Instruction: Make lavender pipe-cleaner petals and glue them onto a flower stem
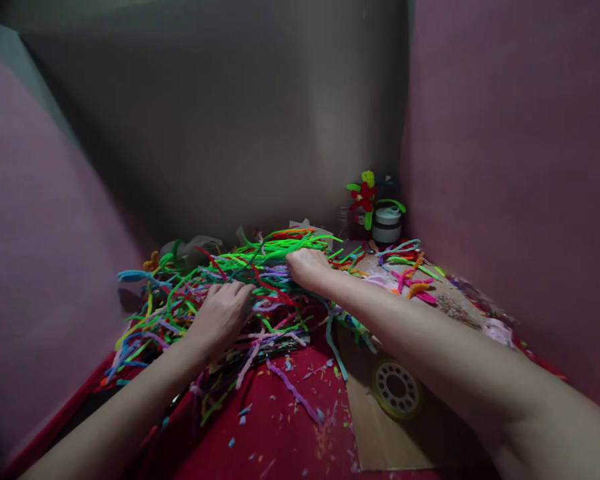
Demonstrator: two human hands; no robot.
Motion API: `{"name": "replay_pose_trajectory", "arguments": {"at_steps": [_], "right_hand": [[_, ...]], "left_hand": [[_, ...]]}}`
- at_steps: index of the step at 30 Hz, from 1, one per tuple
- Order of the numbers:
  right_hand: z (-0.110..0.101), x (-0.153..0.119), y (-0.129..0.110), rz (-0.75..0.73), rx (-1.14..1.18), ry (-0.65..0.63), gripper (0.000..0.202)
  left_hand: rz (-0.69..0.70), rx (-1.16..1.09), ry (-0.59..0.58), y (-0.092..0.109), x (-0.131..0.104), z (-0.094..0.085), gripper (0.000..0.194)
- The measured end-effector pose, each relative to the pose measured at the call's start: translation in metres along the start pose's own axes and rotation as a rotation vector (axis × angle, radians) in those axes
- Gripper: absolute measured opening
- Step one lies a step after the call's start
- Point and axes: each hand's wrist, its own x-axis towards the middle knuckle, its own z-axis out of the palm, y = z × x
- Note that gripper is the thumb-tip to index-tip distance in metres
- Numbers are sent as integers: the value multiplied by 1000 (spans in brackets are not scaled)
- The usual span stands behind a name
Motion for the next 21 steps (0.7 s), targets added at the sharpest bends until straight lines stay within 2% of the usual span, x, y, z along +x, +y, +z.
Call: {"name": "replay_pose_trajectory", "arguments": {"at_steps": [5, 9, 14, 21], "right_hand": [[9, -14, -8, -82, -30, 1, 32], [15, -24, -9, -105, -47, -11, 31], [10, -21, 0, -101, -35, 23, 31], [5, 5, -8, -68, -52, 91, 27]], "left_hand": [[-41, -55, 116, 4, 30, 6, 36], [-85, -56, 114, -1, 47, 23, 31], [-154, -30, 95, -4, 45, 36, 34], [-223, 20, 81, 5, 43, 36, 45]]}}
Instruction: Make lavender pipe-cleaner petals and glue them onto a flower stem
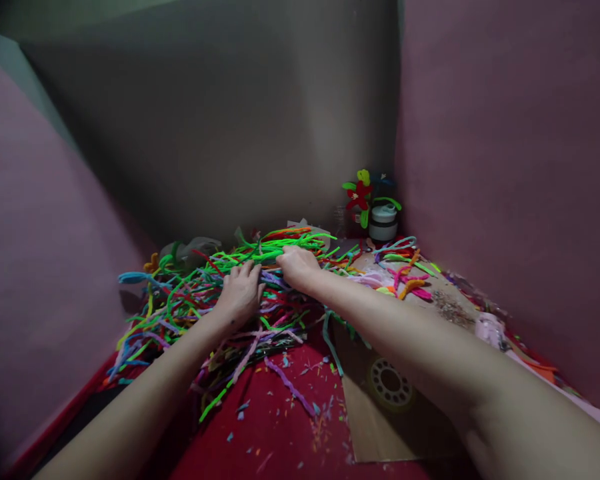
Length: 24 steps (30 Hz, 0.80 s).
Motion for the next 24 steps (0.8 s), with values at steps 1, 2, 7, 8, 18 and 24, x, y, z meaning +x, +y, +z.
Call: {"name": "replay_pose_trajectory", "arguments": {"at_steps": [1, 2, 7, 8, 18, 24], "right_hand": [[1, 4, -2, 10, -7, 0, 27], [2, 8, -3, 20, -15, 3, 28], [10, 21, 0, 21, -46, 56, 30], [11, 22, 1, 13, -53, 73, 30], [19, 28, 4, -59, -95, 115, 28], [16, 25, 2, -112, -73, 127, 31]], "left_hand": [[-3, 7, -3, 1, 0, 0, 45], [-3, 13, -8, 1, 0, -1, 44], [9, 31, -34, 2, -1, -1, 39], [14, 31, -40, 3, -1, -1, 38], [29, -40, -73, 1, 4, -3, 37], [13, -134, -77, -2, 13, -1, 49]]}}
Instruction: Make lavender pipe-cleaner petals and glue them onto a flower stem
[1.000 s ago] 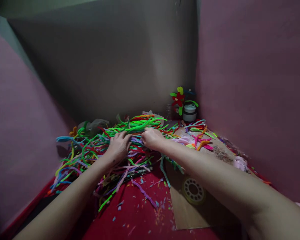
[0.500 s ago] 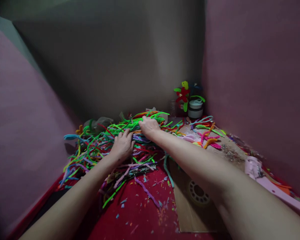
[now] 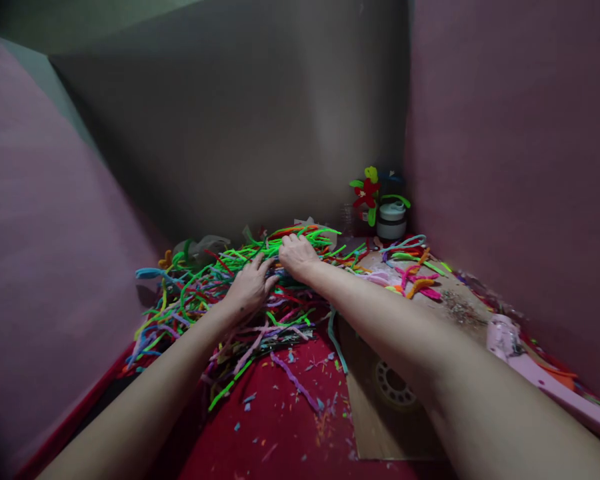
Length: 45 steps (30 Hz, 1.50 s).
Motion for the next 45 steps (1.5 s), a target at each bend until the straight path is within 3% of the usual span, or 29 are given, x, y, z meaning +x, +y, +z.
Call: {"name": "replay_pose_trajectory", "arguments": {"at_steps": [14, 23, 27, 32, 45], "right_hand": [[2, -1, 1, 69, 155, -62, 32], [-8, -23, -5, 42, 164, -68, 30], [-9, -14, -6, 115, 138, -72, 31], [-3, 1, -7, 193, 82, -108, 31], [3, -8, -5, -13, -3, -95, 30]], "left_hand": [[-116, -138, 50, -2, 9, 10, 37], [-157, -223, 77, -8, 11, 11, 42], [-183, -237, 113, -6, 6, 7, 51], [-189, -227, 106, -2, 2, 4, 35], [-226, -141, 61, 5, 5, 5, 36]]}}
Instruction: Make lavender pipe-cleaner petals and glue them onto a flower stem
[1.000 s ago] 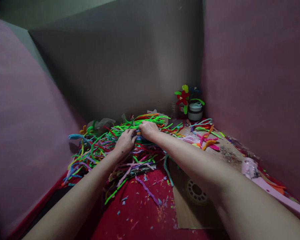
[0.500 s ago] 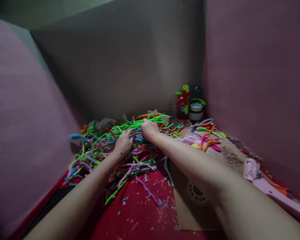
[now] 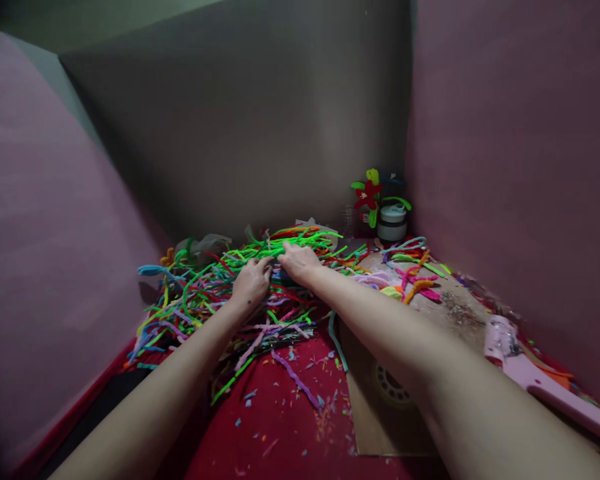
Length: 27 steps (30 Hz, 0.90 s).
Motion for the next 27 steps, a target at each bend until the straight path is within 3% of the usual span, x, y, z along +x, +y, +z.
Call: {"name": "replay_pose_trajectory", "arguments": {"at_steps": [11, 18, 27], "right_hand": [[8, 13, -9, -44, -8, 42, 29], [3, 6, -9, -79, 55, 100, 26], [-10, -2, 6, 62, 214, 269, 17]], "left_hand": [[1, 94, -7, 7, -3, -2, 40], [-8, 162, -40, 10, -7, -2, 40], [10, 158, -106, 8, -3, -1, 32]]}}
